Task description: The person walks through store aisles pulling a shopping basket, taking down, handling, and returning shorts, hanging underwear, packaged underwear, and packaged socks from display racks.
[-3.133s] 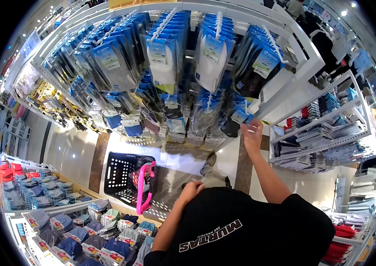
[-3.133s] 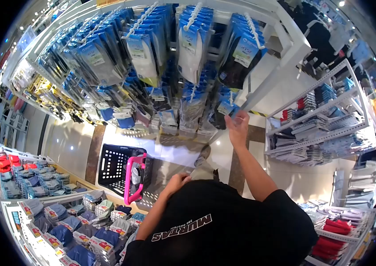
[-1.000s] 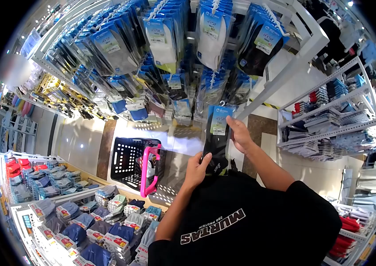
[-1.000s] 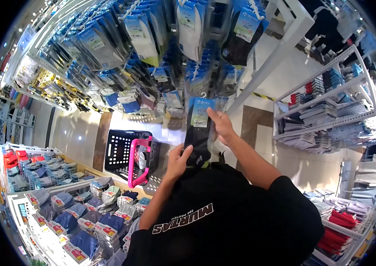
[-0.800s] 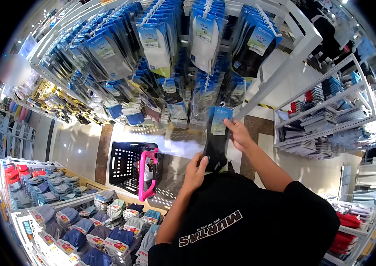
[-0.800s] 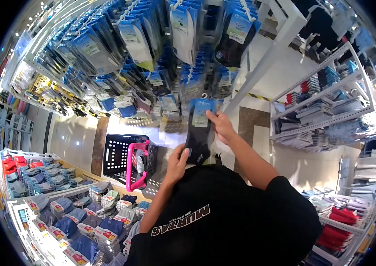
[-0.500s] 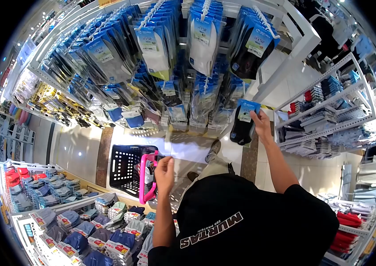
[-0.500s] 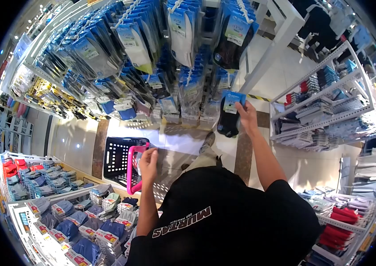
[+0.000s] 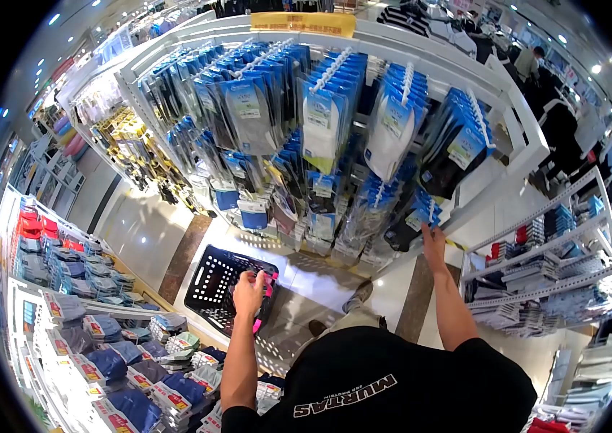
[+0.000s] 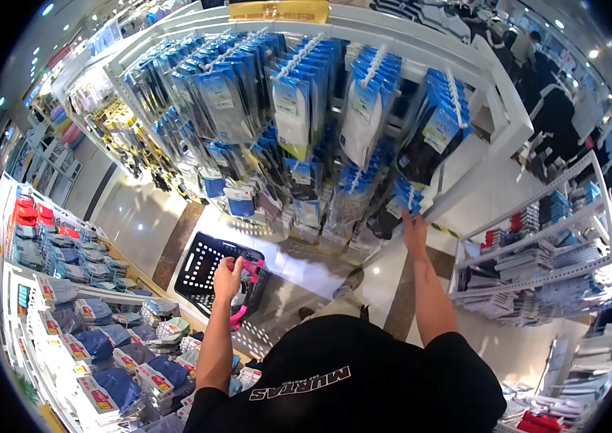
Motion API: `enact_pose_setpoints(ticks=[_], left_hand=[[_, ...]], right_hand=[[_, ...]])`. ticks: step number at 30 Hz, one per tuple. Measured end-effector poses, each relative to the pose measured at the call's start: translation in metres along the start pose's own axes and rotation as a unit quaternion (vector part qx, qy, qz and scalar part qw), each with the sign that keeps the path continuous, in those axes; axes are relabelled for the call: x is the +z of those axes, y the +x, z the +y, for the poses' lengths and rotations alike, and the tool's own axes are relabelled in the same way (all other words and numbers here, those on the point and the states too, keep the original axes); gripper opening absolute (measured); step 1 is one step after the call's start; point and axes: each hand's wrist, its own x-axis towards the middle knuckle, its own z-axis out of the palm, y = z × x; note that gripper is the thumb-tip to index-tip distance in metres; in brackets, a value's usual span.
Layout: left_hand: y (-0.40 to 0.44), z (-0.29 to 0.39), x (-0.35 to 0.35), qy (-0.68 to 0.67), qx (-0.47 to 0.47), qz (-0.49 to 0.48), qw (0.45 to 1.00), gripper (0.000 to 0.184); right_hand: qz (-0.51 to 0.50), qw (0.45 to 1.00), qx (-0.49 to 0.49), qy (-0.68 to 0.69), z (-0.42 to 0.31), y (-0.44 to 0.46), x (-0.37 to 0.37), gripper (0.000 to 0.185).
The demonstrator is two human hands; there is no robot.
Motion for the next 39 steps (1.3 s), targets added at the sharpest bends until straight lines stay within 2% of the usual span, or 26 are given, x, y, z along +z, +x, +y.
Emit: enact_pose_setpoints(ticks=[1,4,6,8,11,13,15,17,19,22,24,27,30,34,36,39], left_hand=[[0.000,0.006,-0.003,0.026,0.015,-0.008,1.000,0.049],[-0.003,0.010,-0.001,0.065,0.059,0.027,0.996,0.044],[-0.003,0.007,0.001,0.049,0.066,0.031,0.996,0.043],[-0.002,0.009,-0.001,0.041,0.067,0.034,0.996,0.042],[-0.004,0.013,-0.004,0.027,0.067,0.029,0.997,0.042],[-0.003,0.010,-0.001,0.016,0.072,0.022,0.997,0.042],[-0.003,0.010,-0.001,0.018,0.067,0.021,0.997,0.042],[-0.004,0.012,-0.001,0.033,0.079,0.025,0.996,0.043],[-0.008,0.019,-0.004,0.012,0.074,0.028,0.997,0.044],[-0.007,0.017,-0.003,0.035,0.062,0.023,0.997,0.045],[-0.007,0.017,-0.003,0.030,0.059,0.021,0.998,0.045],[-0.007,0.019,-0.005,0.036,0.049,0.021,0.998,0.046],[-0.005,0.012,-0.001,0.028,0.054,0.023,0.998,0.047],[-0.006,0.014,-0.002,0.029,0.046,0.022,0.998,0.046],[-0.005,0.011,-0.002,0.020,0.050,0.022,0.998,0.045],[-0.007,0.012,0.000,0.020,0.052,0.024,0.998,0.044]], right_hand=[[-0.001,1.000,0.007,0.006,0.006,-0.001,0.003,0.039],[0.090,0.985,-0.140,-0.035,0.043,-0.010,0.022,0.038],[0.160,0.984,-0.017,-0.081,0.093,-0.018,0.042,0.034],[0.042,0.979,0.196,0.030,0.020,-0.065,0.044,0.032],[-0.108,0.963,0.232,0.079,0.013,-0.092,0.062,0.031],[-0.139,0.981,0.127,0.050,0.027,-0.089,0.084,0.029],[-0.153,0.982,0.084,0.067,0.013,-0.078,0.098,0.032],[-0.067,0.995,-0.056,0.057,0.031,-0.056,0.118,0.055],[-0.066,0.993,0.041,0.093,-0.036,-0.047,0.113,0.075],[-0.036,0.995,0.014,0.096,-0.059,-0.022,0.115,0.083],[0.023,0.998,-0.032,0.045,-0.071,-0.017,0.118,0.082],[0.045,0.992,-0.092,0.070,-0.067,-0.005,0.126,0.083],[0.021,0.993,-0.061,0.100,-0.058,-0.003,0.123,0.080],[0.001,0.998,0.025,0.058,-0.069,-0.023,0.112,0.054],[-0.067,0.996,0.031,0.056,-0.065,-0.026,0.111,0.039],[-0.111,0.991,0.031,0.071,-0.059,-0.030,0.111,0.032]])
